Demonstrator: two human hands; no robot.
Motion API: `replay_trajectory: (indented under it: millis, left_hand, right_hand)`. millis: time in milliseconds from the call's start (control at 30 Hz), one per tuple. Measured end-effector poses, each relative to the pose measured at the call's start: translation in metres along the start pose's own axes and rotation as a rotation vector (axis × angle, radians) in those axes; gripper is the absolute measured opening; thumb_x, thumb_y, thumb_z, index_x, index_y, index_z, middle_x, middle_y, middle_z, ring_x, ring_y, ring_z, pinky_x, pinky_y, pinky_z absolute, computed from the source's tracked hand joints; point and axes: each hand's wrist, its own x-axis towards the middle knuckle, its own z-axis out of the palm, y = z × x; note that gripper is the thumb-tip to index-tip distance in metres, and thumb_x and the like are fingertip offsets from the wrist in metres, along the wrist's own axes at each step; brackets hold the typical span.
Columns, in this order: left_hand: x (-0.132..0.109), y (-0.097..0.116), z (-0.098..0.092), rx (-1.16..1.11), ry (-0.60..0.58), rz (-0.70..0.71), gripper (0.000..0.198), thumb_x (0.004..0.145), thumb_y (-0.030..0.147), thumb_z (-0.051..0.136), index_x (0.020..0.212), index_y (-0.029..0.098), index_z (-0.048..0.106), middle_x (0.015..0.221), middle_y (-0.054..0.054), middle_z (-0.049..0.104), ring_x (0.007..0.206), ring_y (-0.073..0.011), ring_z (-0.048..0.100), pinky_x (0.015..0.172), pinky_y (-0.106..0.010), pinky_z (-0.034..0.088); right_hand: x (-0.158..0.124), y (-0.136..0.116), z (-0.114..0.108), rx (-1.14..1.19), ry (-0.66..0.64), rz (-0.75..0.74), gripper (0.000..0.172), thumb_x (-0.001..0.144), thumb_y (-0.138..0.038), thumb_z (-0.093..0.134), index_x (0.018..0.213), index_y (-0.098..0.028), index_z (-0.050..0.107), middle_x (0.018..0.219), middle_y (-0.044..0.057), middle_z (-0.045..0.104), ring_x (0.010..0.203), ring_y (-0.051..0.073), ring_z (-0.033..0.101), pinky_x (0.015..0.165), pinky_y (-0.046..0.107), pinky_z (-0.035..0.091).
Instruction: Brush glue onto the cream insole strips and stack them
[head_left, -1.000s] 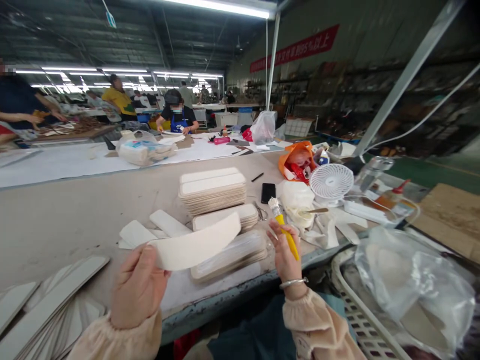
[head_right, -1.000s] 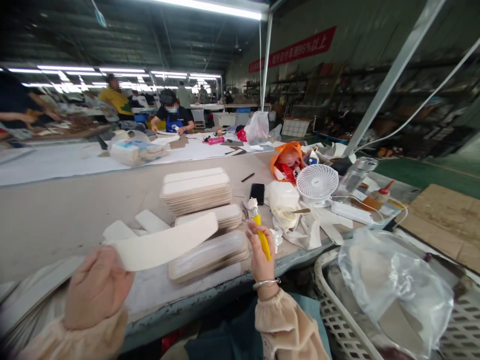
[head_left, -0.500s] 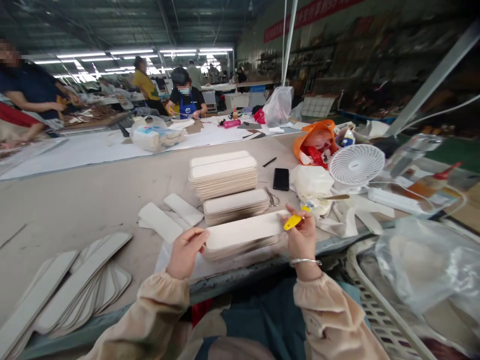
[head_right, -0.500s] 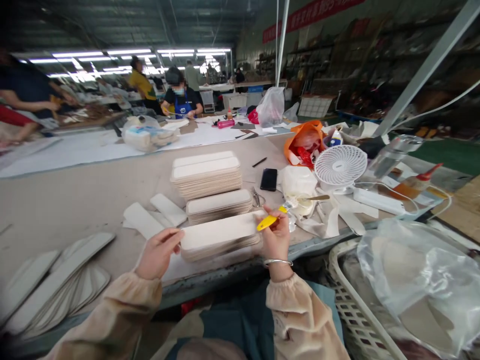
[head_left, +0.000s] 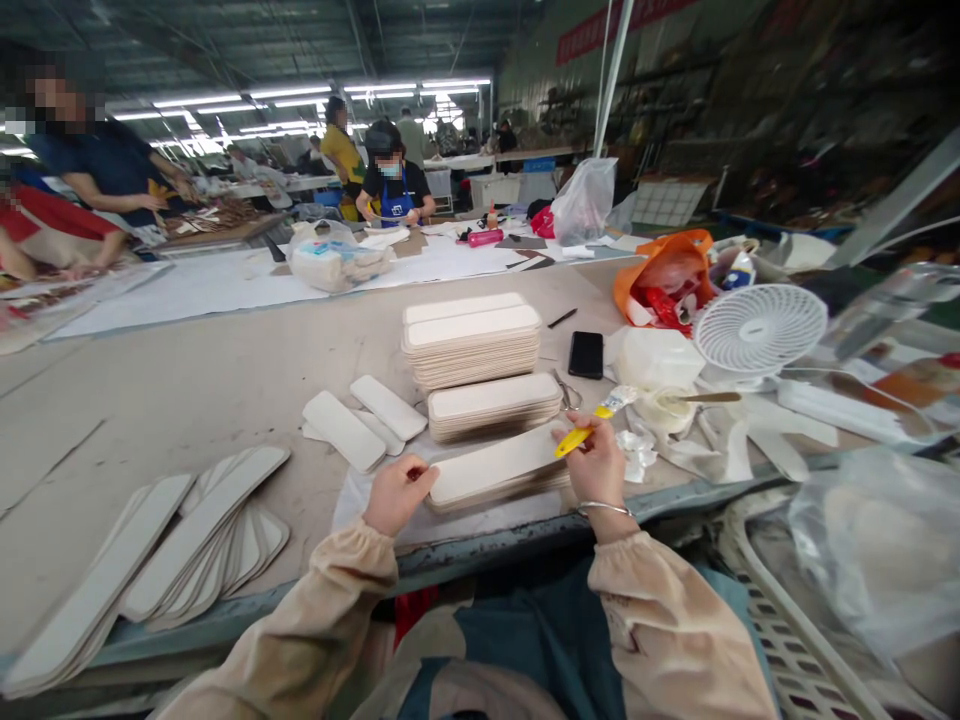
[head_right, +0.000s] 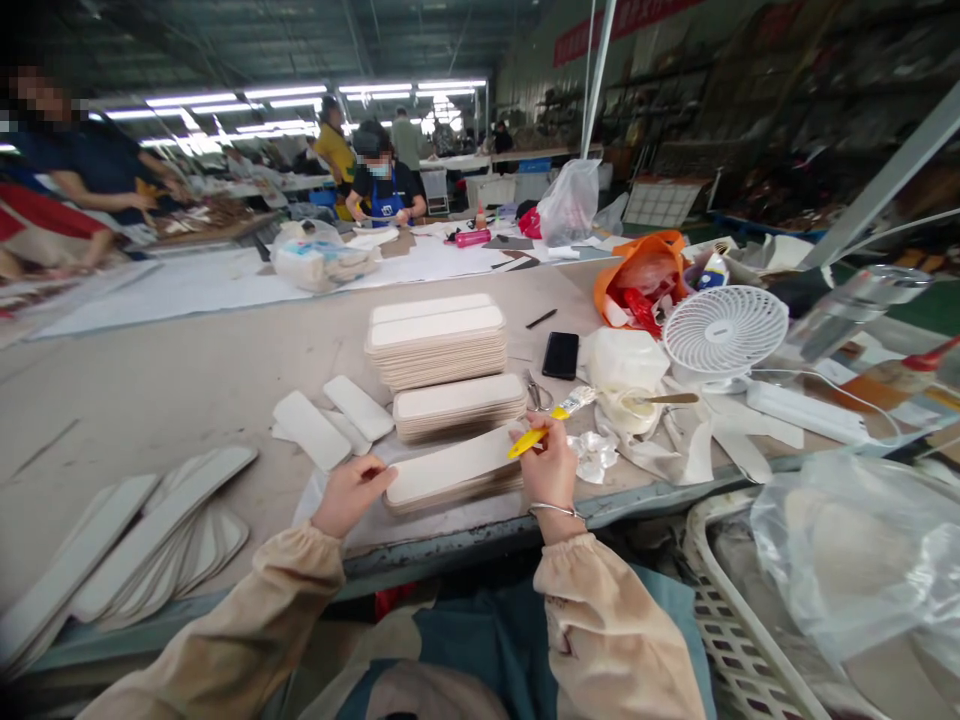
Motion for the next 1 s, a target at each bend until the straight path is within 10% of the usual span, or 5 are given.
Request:
replay_trajectory:
  millis: [567,1000]
  left_hand:
    - [-0.004,-0.006,0.004,0.031,-0.041,-0.081,0.039,0.079,0.050,0.050,0.102,0.021,0.062,0.065,0.004,0.054,0.060,-0.0140,0.053,0.062,-0.028,0.040]
    - [-0.003,-0.005,0.005,0.015,-0.025,-0.082,0.042,0.078,0.052,0.049,0.101,0.018,0.063,0.068,0.003,0.055,0.058,-0.0139,0.052,0.061,-0.029,0.042]
  right_hand:
    - [0.002,0.021,-0.001,-0.471,-0.067,-0.308,0.016,0.086,-0.035,0.055,0.095,-0.022,0.052,0.109,0.009,0.067,0.097,0.028,0.063,0.084,0.043,0.049]
    - [-0.004,0.019,-0.012,-0.411,-0.180,-0.025,0.031,0.073,-0.037,0.064,0.096,-0.024,0.048,0.108,0.008,0.066,0.097,0.029,0.063,0.087,0.045,0.046]
